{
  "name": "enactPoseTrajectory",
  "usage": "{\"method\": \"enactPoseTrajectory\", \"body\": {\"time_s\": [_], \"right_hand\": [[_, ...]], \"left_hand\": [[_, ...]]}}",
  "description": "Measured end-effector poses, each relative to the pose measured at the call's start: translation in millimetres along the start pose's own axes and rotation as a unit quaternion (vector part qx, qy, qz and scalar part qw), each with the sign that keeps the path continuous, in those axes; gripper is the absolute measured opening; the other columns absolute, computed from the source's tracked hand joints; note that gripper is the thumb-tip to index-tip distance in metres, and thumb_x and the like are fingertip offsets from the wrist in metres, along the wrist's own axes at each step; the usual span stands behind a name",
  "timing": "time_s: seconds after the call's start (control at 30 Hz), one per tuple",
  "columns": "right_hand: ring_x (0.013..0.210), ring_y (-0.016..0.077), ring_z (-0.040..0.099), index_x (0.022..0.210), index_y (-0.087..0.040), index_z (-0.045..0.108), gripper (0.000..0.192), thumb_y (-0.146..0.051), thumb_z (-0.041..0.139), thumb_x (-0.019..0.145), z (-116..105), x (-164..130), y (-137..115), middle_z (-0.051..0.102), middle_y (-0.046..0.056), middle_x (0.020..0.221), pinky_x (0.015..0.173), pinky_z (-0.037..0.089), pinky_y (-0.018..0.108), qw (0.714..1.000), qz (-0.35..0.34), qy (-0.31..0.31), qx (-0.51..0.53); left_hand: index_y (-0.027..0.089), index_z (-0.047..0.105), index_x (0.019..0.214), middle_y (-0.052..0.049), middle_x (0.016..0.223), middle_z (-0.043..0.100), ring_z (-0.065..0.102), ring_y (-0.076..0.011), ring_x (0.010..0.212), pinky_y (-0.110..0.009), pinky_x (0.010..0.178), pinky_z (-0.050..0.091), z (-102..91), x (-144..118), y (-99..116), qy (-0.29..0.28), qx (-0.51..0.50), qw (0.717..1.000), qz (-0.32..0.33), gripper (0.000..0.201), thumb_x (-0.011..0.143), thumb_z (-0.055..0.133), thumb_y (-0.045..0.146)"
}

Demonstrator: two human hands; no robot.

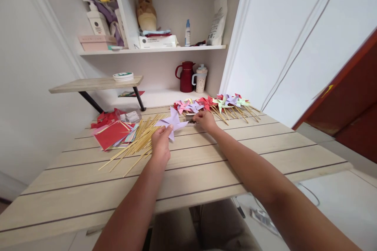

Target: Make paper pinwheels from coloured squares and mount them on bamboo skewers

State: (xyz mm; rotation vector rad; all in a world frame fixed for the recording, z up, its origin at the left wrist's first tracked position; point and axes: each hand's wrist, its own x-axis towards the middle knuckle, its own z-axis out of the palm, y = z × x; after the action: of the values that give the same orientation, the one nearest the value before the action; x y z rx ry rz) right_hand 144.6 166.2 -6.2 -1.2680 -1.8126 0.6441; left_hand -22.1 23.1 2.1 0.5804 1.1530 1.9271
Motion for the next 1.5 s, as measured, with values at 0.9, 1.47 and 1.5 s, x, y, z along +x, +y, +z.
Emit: {"method": "enactPoseTrajectory", "body": {"time_s": [0.9, 1.47, 1.5], "right_hand": [[0.097, 0.0238, 0.062, 0.093, -0.025, 0.083, 0.018, -0.022, 0.066, 0.089, 1.0, -14.3, -20.3, 0.066, 0.009, 0.106, 0.069, 0.041, 0.03, 0.975, -0.083, -0.015, -0.207], [0.092, 0.022, 0.061, 0.083, -0.018, 0.079, 0.019, -0.014, 0.061, 0.087, 5.2, -10.0, -12.6, 0.065, 0.011, 0.107, 0.075, 0.044, 0.03, 0.981, -0.093, -0.008, -0.169], [0.091, 0.0216, 0.061, 0.083, -0.017, 0.078, 0.019, -0.014, 0.06, 0.087, 3.6, -8.7, -12.4, 0.065, 0.011, 0.106, 0.077, 0.045, 0.03, 0.984, -0.087, 0.0, -0.158]], "left_hand": [[0.017, 0.062, 0.062, 0.004, 0.064, 0.059, 0.056, -0.0108, 0.064, -0.023, 0.065, 0.043, -4.8, 7.9, -6.9, 0.024, 0.041, 0.998, 0.03, 0.034, 0.056, 0.091, 0.033], [0.017, 0.062, 0.062, 0.004, 0.062, 0.058, 0.055, -0.0111, 0.062, -0.024, 0.064, 0.044, -6.1, 7.7, -8.9, 0.007, 0.056, 0.998, 0.034, 0.034, 0.058, 0.089, 0.036], [0.017, 0.062, 0.062, 0.004, 0.063, 0.058, 0.055, -0.0111, 0.062, -0.024, 0.064, 0.044, -6.1, 7.4, -8.8, 0.004, 0.057, 0.998, 0.034, 0.034, 0.058, 0.089, 0.037]]}}
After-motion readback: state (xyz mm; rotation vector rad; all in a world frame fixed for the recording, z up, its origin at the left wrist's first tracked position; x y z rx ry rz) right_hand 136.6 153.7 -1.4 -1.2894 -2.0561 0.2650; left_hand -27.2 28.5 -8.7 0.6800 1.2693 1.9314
